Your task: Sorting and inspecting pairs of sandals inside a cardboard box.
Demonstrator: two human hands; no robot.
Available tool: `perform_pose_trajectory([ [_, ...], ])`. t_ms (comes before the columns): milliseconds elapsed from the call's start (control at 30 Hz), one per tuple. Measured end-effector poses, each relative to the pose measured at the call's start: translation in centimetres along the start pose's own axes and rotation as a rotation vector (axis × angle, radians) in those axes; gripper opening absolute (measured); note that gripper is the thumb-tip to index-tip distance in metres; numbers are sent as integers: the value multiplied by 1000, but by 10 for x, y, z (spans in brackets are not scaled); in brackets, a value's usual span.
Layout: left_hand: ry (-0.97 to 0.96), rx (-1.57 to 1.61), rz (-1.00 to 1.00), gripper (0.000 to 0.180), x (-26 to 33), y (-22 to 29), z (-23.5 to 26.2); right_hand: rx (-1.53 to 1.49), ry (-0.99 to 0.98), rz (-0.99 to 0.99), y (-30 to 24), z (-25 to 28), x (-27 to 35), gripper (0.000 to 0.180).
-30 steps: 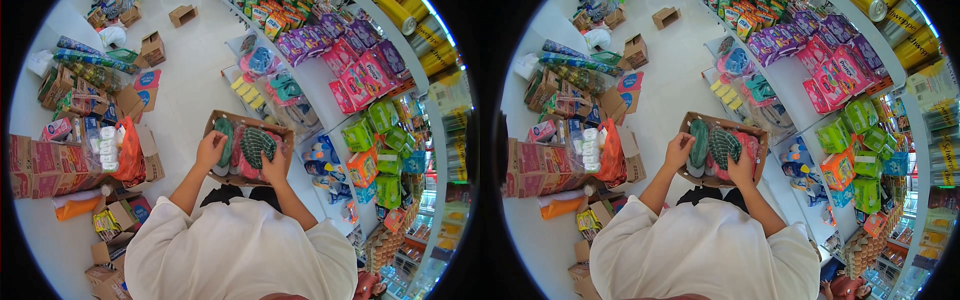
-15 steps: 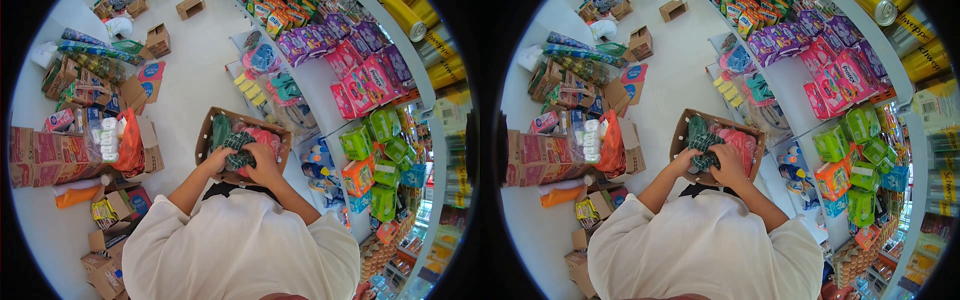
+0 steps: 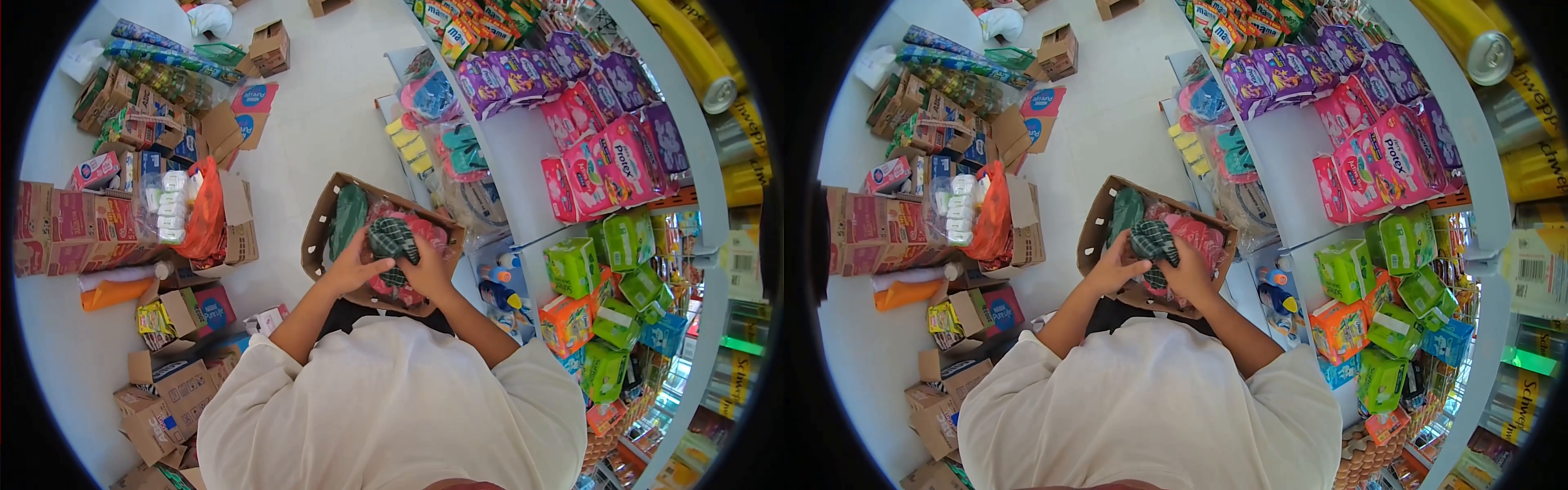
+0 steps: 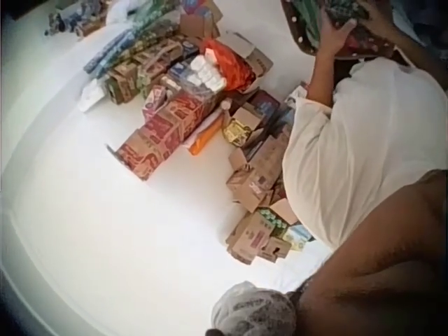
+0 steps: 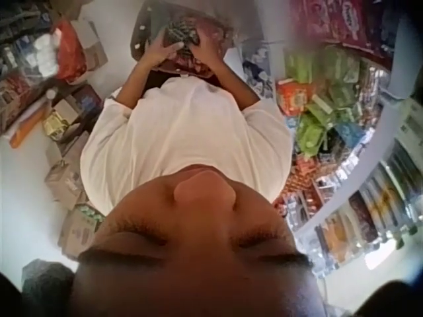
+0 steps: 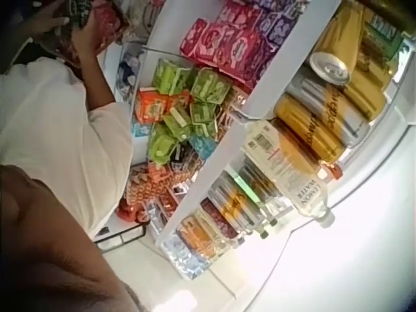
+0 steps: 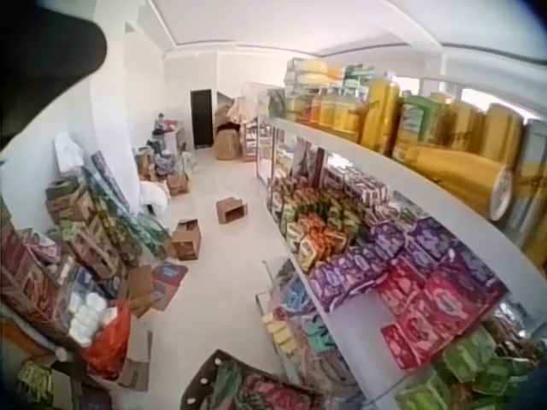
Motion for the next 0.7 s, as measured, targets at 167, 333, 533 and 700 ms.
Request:
perform_pose_trajectory([
  [167,187,-57,136,49,-16,-18,37,344,-490,52,6,-15,-28,35],
  [333,184,-488,169,67,-29,-17,76,606,-36,-155,71,29,-112,39],
  [533,168,-684,165,70,-32,3,74,1186,116,-447,114,71,-196,53],
  [700,124,-659,1,59,-24,-27,84,1380,43,-562,130,66,-219,70],
])
Point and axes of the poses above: each hand's wrist, its own x-axis away from the middle knuckle, its own z-axis out of the back of the hand, y = z × x, the point moved 3 cm from there along -x, towards the middle knuckle, and after that the axes turned 8 degrees about -y, right-handed, at the moved point
